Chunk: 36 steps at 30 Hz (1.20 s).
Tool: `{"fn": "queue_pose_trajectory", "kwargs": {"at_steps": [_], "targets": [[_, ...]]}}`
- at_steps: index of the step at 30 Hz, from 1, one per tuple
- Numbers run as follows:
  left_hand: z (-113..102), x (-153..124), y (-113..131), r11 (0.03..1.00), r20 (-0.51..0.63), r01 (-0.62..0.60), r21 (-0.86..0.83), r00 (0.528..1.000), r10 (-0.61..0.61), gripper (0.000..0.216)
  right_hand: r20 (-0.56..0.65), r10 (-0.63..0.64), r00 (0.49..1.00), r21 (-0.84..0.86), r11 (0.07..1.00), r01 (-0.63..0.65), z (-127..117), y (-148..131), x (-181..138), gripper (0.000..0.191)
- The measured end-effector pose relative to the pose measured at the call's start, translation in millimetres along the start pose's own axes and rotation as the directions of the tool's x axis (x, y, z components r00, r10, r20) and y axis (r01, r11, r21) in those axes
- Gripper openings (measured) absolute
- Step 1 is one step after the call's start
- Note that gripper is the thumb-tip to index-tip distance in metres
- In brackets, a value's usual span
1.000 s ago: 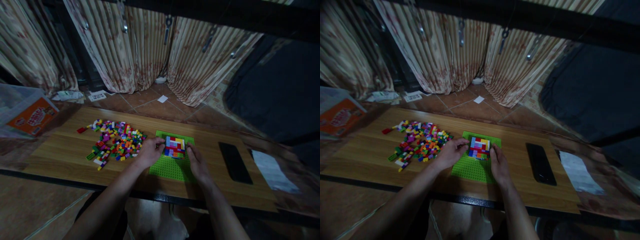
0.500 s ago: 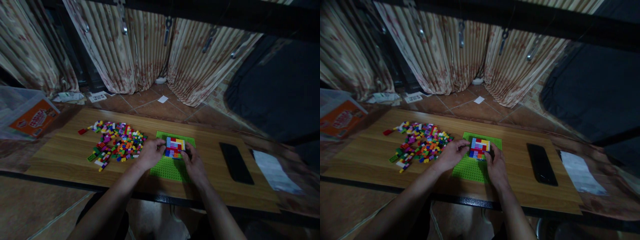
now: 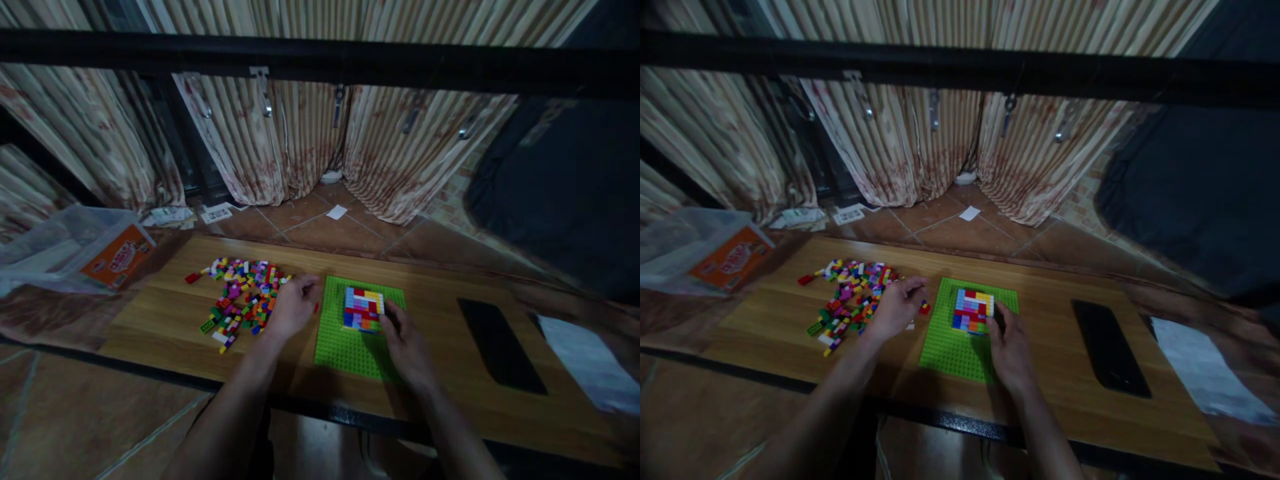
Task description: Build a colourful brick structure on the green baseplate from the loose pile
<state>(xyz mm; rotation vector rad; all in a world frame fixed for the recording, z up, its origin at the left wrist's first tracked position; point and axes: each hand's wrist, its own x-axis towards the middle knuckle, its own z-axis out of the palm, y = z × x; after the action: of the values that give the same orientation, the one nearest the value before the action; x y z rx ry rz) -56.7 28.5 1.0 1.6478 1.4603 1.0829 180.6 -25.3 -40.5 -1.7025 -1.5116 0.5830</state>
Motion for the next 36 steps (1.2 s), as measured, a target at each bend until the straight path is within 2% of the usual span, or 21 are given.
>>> {"fn": "queue_pose_trajectory", "kwargs": {"at_steps": [5, 8, 11, 13, 17, 24, 28, 36], "targets": [[-22.9, 11.5, -4.7, 0.993, -0.208, 0.075, -0.091, 0.974, -0.092, 0.027, -0.152, 0.025, 0.988, -0.039, 0.999, -0.031, -10.1, -12.7, 1.2, 0.050], [-27.8, 13.0, -2.0, 0.984, -0.268, 0.073, -0.162, 0.957, -0.115, 0.027, -0.195, -0.042, 0.980, -0.015, 0.999, 0.040, -6.5, -34.5, -2.2, 0.043], [-29.8, 12.5, -0.3, 0.976, -0.303, 0.066, -0.208, 0.944, -0.128, 0.029, -0.129, -0.207, 0.970, 0.018, 0.977, 0.211, 9.5, -60.1, -11.2, 0.031], [-31.7, 12.4, 0.1, 0.970, -0.331, 0.067, -0.235, 0.933, -0.145, 0.029, -0.026, -0.295, 0.955, 0.035, 0.955, 0.295, 23.7, -74.8, -18.3, 0.026], [-38.8, 12.5, 1.9, 0.960, -0.382, 0.068, -0.272, 0.908, -0.172, 0.029, 0.128, -0.376, 0.918, 0.058, 0.927, 0.372, 49.4, -93.2, -25.5, 0.024], [-48.8, 11.9, 5.8, 0.914, -0.434, 0.051, -0.403, 0.869, -0.239, 0.026, 0.188, -0.346, 0.919, -0.004, 0.936, 0.353, 80.3, -101.9, -18.1, 0.027], [-51.1, 12.9, 3.8, 0.879, -0.457, 0.002, -0.476, 0.854, -0.249, 0.025, 0.175, -0.312, 0.934, -0.077, 0.941, 0.329, 89.7, -103.1, -10.2, 0.033], [-55.3, 8.9, 8.2, 0.872, -0.430, 0.031, -0.488, 0.861, -0.271, 0.024, 0.158, -0.247, 0.956, -0.263, 0.922, 0.282, 110.6, -105.1, 17.6, 0.039]]}}
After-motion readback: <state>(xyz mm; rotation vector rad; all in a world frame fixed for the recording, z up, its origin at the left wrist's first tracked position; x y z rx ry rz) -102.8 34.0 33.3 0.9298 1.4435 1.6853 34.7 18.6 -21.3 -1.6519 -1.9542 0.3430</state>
